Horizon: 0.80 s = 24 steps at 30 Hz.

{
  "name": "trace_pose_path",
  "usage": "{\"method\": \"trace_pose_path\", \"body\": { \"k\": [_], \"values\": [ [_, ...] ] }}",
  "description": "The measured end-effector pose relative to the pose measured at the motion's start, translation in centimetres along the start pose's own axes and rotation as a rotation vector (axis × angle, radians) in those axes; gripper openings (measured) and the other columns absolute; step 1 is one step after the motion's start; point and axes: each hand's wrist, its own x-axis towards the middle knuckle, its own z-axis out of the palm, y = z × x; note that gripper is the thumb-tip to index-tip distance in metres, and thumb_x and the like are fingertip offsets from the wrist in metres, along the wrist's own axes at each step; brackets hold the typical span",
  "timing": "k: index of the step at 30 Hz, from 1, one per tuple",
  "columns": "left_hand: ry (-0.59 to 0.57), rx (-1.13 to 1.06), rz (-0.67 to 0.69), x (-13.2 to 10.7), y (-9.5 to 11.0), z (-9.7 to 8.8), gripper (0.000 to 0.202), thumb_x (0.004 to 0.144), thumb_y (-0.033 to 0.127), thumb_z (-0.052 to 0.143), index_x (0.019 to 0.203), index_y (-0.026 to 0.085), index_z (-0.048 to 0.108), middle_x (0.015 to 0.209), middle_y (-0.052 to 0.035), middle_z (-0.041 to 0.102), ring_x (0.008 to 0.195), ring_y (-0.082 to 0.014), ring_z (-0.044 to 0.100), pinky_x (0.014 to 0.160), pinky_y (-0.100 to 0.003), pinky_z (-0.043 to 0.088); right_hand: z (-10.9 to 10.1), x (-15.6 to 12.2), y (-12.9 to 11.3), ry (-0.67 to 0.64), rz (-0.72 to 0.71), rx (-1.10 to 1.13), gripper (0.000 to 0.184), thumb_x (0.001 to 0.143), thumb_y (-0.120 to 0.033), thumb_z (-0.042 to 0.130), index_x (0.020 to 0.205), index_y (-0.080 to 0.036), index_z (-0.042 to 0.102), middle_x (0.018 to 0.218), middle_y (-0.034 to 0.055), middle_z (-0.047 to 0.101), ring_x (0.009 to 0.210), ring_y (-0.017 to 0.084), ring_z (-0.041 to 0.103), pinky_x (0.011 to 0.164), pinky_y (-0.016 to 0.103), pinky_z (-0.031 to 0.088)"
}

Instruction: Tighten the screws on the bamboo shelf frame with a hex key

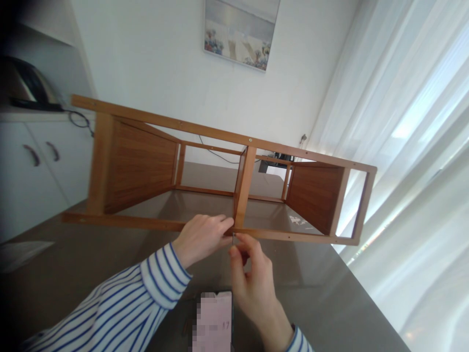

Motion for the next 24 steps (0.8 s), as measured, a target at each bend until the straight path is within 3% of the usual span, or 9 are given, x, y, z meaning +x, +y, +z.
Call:
{"method": "trace_pose_path", "body": {
  "k": [4,8,13,19,24],
  "values": [
    [-0.015,-0.017,-0.02,0.0,0.1,0.0,0.022,0.087,0.04,0.05,0.09,0.019,0.057,0.088,-0.0054,0.067,0.075,-0.0226,0.067,0.062,-0.03,0.048,-0.2,-0.1,0.2,-0.026,-0.036,-0.023,0.016,0.09,-0.022,0.051,0.104,-0.02,0.057,0.086,0.0039,0.068,0.072,0.014,0.065,0.065,0.025,0.053],
    [-0.009,-0.015,-0.011,0.0,0.0,0.2,0.019,0.087,0.037,0.051,0.091,0.02,0.057,0.089,-0.0049,0.068,0.075,-0.0231,0.067,0.063,-0.031,0.048,-0.6,0.3,-0.1,-0.04,-0.093,-0.109,0.007,0.089,-0.022,0.054,0.093,-0.021,0.06,0.079,0.0023,0.067,0.068,0.013,0.062,0.062,0.023,0.05],
    [-0.001,-0.004,0.002,0.0,-0.1,0.1,0.019,0.086,0.037,0.052,0.092,0.02,0.057,0.087,-0.0046,0.068,0.074,-0.0241,0.067,0.062,-0.032,0.049,-0.8,0.5,-0.6,-0.012,-0.136,-0.158,0.01,0.089,-0.02,0.052,0.082,-0.02,0.059,0.072,0.0016,0.06,0.064,0.012,0.056,0.059,0.024,0.046],
    [-0.005,-0.01,-0.009,0.0,0.0,0.2,0.021,0.085,0.039,0.053,0.092,0.019,0.057,0.089,-0.0051,0.068,0.076,-0.0232,0.067,0.063,-0.031,0.048,-0.7,0.4,-1.0,0.027,-0.052,-0.157,0.016,0.088,-0.022,0.052,0.073,-0.019,0.056,0.065,-0.0008,0.052,0.057,0.011,0.048,0.052,0.023,0.041],
    [-0.001,-0.013,-0.01,0.0,0.0,0.2,0.022,0.086,0.04,0.052,0.091,0.019,0.057,0.088,-0.0055,0.067,0.076,-0.0231,0.067,0.064,-0.031,0.048,-0.4,0.3,-1.0,0.083,0.041,-0.085,0.009,0.085,-0.024,0.056,0.093,-0.019,0.057,0.064,-0.0023,0.056,0.053,0.01,0.05,0.05,0.021,0.043]
  ]
}}
